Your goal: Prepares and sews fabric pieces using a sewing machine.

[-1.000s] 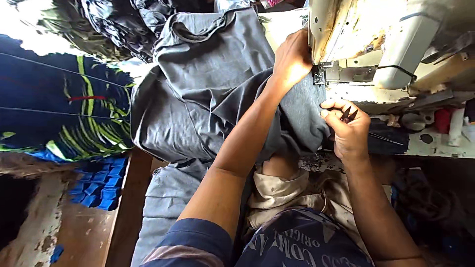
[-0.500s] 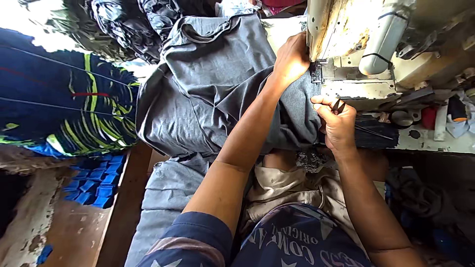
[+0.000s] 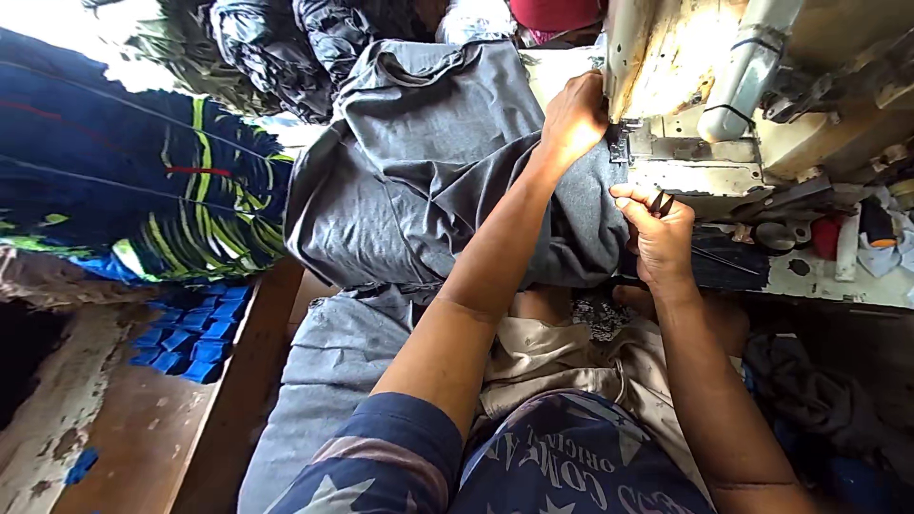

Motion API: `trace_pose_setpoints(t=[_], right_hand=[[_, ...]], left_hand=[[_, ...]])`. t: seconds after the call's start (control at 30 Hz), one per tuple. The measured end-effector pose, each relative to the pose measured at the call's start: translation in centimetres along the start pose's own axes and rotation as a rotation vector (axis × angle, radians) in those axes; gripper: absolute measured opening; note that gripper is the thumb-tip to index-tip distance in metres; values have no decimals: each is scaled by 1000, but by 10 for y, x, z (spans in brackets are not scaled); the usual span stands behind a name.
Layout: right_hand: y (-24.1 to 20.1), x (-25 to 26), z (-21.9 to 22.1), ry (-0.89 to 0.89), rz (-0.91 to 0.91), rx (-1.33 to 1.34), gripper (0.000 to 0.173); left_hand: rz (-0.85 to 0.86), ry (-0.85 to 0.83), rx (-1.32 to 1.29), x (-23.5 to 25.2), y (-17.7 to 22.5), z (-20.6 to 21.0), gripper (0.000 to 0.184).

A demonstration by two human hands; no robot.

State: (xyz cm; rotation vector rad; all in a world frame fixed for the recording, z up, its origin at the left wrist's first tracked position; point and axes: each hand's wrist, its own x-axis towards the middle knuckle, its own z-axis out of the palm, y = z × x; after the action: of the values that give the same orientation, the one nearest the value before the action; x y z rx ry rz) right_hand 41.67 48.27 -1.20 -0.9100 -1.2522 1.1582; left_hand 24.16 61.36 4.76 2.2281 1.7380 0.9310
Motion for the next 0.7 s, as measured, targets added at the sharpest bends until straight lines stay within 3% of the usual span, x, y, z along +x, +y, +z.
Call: trace_pose_setpoints(t=[0.13, 0.2, 0.27, 0.33, 0.47, 0.6, 0.7], right_hand=[[-4, -11, -10, -93, 49, -173, 24], [0, -20, -14, -116, 4, -219, 25], [5, -28, -23, -74, -46, -254, 25], [5, -34, -36, 6, -49, -267, 26], [-3, -35, -43, 73, -95, -268, 30], [-14, -40, -12, -254, -313, -261, 28], [-17, -47, 24, -553, -338, -155, 66]], left_hand=[[-43, 91, 107, -20, 9, -5, 28], [-44, 307, 122, -58, 8, -14, 32], [1, 457, 75, -106, 4, -17, 48], [-1, 413, 76, -157, -9, -16, 61], [-234, 270, 40, -210, -56, -26, 52], [-203, 280, -485, -201, -44, -64, 41], [-37, 210, -942, -184, 12, -91, 38]])
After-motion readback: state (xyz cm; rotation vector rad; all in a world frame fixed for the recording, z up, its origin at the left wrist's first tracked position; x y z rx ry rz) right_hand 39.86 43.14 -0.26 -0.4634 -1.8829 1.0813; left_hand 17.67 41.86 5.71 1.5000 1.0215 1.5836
